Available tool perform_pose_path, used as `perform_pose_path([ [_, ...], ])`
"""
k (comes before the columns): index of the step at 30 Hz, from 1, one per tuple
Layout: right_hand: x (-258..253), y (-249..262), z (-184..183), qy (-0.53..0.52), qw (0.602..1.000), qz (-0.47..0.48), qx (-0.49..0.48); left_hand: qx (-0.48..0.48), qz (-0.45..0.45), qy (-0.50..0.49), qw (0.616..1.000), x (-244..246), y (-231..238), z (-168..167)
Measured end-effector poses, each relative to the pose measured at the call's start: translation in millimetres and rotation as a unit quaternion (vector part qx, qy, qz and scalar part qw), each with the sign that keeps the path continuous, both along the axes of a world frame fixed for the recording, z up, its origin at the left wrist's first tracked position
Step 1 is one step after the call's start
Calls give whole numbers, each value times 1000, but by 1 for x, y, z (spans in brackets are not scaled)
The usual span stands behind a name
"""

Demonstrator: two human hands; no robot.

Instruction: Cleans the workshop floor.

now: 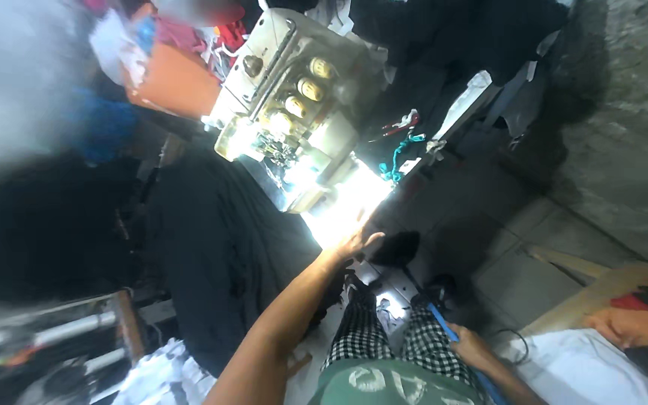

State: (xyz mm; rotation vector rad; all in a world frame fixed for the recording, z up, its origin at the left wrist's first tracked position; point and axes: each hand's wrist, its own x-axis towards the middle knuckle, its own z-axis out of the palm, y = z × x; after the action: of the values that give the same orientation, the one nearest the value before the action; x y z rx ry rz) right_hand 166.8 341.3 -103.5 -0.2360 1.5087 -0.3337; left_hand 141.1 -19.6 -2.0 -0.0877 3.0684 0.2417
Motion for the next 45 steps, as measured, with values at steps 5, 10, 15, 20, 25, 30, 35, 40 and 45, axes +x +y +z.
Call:
perform_pose_path([
  [5, 4, 58, 31, -76, 994, -63, -39, -17, 2, -4, 1000, 2, -3, -7],
  [10, -8, 71, 75, -95, 984, -147, -33, -31, -2, -11, 999, 0, -3, -1],
  [15, -23, 36, 69, 54, 996, -67, 28, -43, 2, -4, 999, 2, -3, -4],
  [20, -42, -1, 16, 151, 983, -51, 91, -25, 11, -13, 1000, 5, -5, -7],
  [25, -31, -26, -39, 106, 990, -63, 68, -19, -6, -3, 1000, 5, -7, -6],
  [30, 13, -72, -60, 35, 993, 112, -29, -15, 1, -8, 1000, 7, -8, -5],
  [35, 17, -71, -84, 42, 991, 123, -26, 2, 24, -23, 999, 8, -7, -2],
  [40, 29, -37, -104, 68, 998, 11, 2, -22, 4, 4, 1000, 7, -8, -5],
  [45, 35, -58, -96, 22, 996, 88, -26, -36, 6, -12, 999, 7, -7, -2],
])
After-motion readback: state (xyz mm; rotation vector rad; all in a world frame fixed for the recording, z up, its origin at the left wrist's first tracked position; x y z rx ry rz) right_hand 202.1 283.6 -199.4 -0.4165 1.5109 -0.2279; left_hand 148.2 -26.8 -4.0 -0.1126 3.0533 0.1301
